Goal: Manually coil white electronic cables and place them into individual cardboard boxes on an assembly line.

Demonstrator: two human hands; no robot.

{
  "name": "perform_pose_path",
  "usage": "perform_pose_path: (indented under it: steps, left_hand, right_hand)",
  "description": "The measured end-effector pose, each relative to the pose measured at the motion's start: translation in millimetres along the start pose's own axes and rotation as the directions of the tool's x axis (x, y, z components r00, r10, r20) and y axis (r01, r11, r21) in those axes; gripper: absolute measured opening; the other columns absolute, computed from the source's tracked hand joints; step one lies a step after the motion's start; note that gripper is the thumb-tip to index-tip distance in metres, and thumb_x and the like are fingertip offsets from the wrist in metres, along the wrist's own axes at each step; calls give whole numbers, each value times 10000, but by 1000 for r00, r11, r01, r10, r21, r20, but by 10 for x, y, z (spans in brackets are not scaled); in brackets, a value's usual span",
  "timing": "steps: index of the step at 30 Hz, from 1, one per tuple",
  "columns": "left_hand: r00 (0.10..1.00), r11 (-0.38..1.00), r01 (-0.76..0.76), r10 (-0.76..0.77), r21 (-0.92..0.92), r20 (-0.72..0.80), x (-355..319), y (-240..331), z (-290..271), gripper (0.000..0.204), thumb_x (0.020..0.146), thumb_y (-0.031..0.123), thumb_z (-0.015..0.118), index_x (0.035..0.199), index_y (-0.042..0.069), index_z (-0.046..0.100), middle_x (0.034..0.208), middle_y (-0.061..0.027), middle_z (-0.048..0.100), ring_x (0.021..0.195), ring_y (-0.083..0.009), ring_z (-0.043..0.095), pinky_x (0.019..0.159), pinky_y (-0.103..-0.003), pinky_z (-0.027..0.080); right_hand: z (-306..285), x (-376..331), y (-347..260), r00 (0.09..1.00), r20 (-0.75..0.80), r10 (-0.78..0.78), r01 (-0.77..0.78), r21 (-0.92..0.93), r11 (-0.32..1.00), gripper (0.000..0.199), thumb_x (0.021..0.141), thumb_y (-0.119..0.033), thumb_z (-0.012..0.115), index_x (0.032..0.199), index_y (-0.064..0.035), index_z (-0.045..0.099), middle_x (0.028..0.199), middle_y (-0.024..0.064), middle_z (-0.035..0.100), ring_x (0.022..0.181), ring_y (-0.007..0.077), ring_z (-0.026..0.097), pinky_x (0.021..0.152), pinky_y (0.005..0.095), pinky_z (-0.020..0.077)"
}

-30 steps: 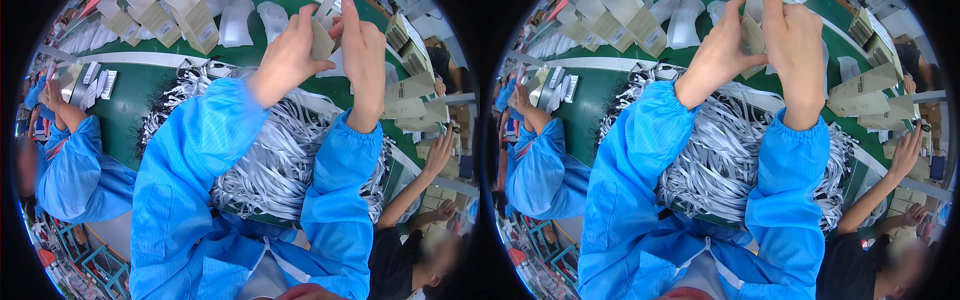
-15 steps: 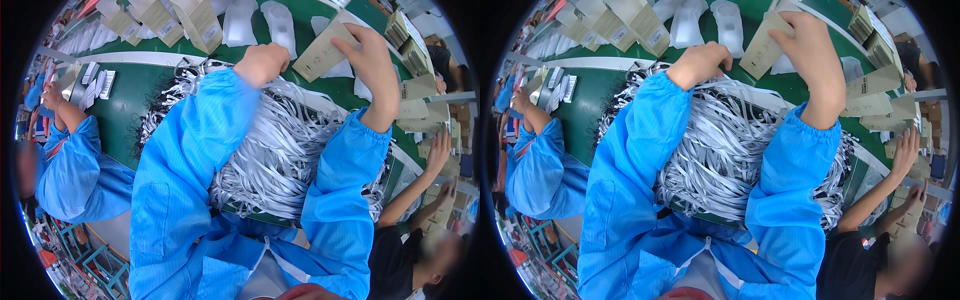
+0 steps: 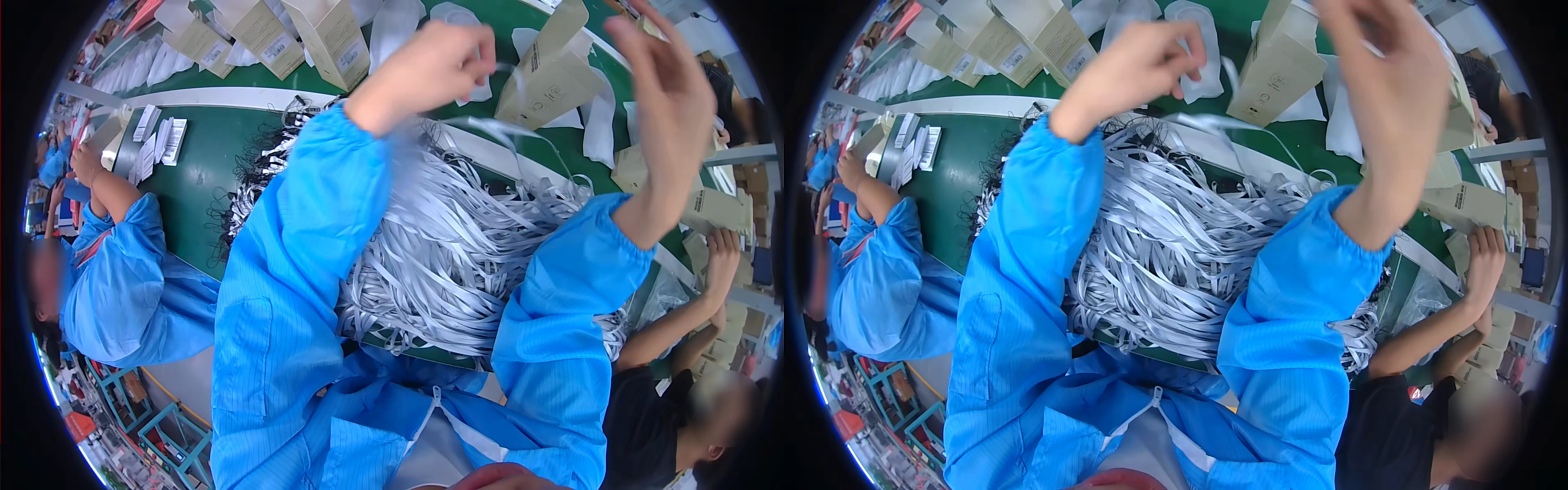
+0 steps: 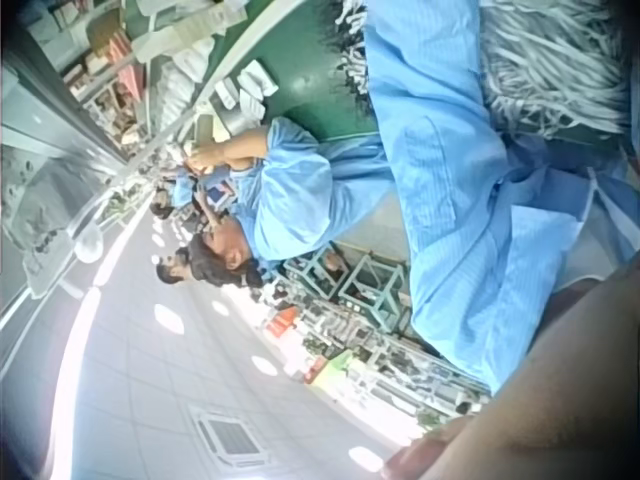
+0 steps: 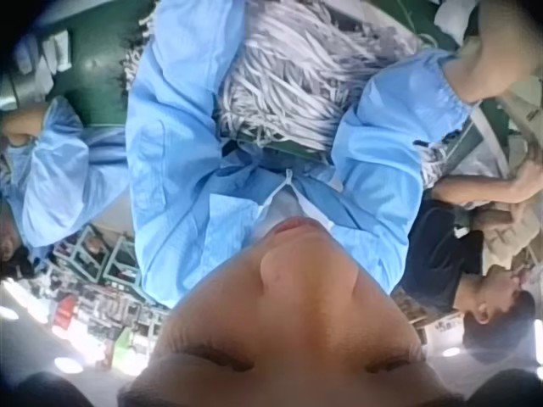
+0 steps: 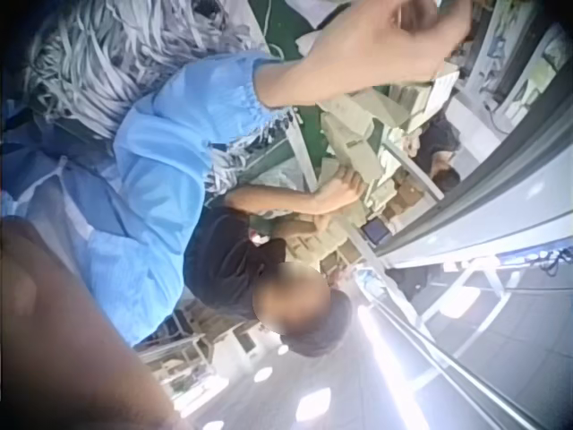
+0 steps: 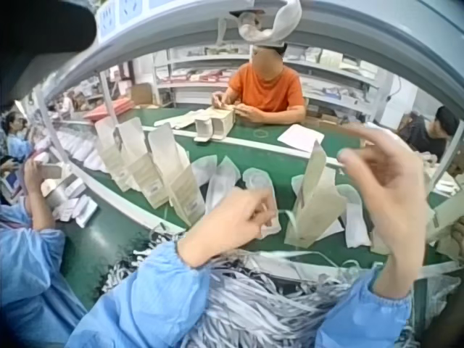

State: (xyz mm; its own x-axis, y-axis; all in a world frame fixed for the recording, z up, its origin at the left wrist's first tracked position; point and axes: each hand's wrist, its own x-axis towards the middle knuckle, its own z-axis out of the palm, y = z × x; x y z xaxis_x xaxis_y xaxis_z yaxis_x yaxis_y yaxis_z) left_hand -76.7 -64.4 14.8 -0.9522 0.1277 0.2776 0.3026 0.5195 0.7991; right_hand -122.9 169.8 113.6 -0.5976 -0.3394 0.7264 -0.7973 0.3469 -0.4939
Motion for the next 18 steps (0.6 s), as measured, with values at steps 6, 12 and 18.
perform_pose_path:
  steps: [6, 12, 18]
  left_hand:
    - [717, 592, 486, -691, -643, -93, -44, 1584, -374, 314, 956, 103, 667, 1196, -2, 493, 1256, -283, 599, 1160, -365, 630, 950, -449, 541]
    - [941, 727, -313, 151, -611, -302, -389, 943, -616, 140, 1051, 143, 521, 1058, 5, 544, 1333, -280, 570, 1214, -275, 618, 971, -379, 553]
    - [774, 360, -603, 52, -711, -630, -423, 937, -917, 180, 1067, 170, 475, 1076, 5, 547, 1375, -279, 553, 1174, -237, 654, 884, -293, 584]
  right_hand:
    - [200, -108, -426, 980, 91, 175, -193, 268, 944, 389, 1050, -243, 547, 1346, 9, 528, 1170, 109, 652, 1032, 165, 628, 886, 288, 505]
    - [693, 15, -683, 924, 363, 116, -347, 673, 654, 464, 1035, -219, 593, 1412, 6, 443, 1310, 122, 576, 1138, 134, 574, 932, 262, 477]
    - [966, 193, -603, 449, 892, -53, -728, 400, 557, 391, 1063, -280, 534, 1314, 18, 509, 1314, 144, 581, 1161, 157, 584, 950, 282, 482]
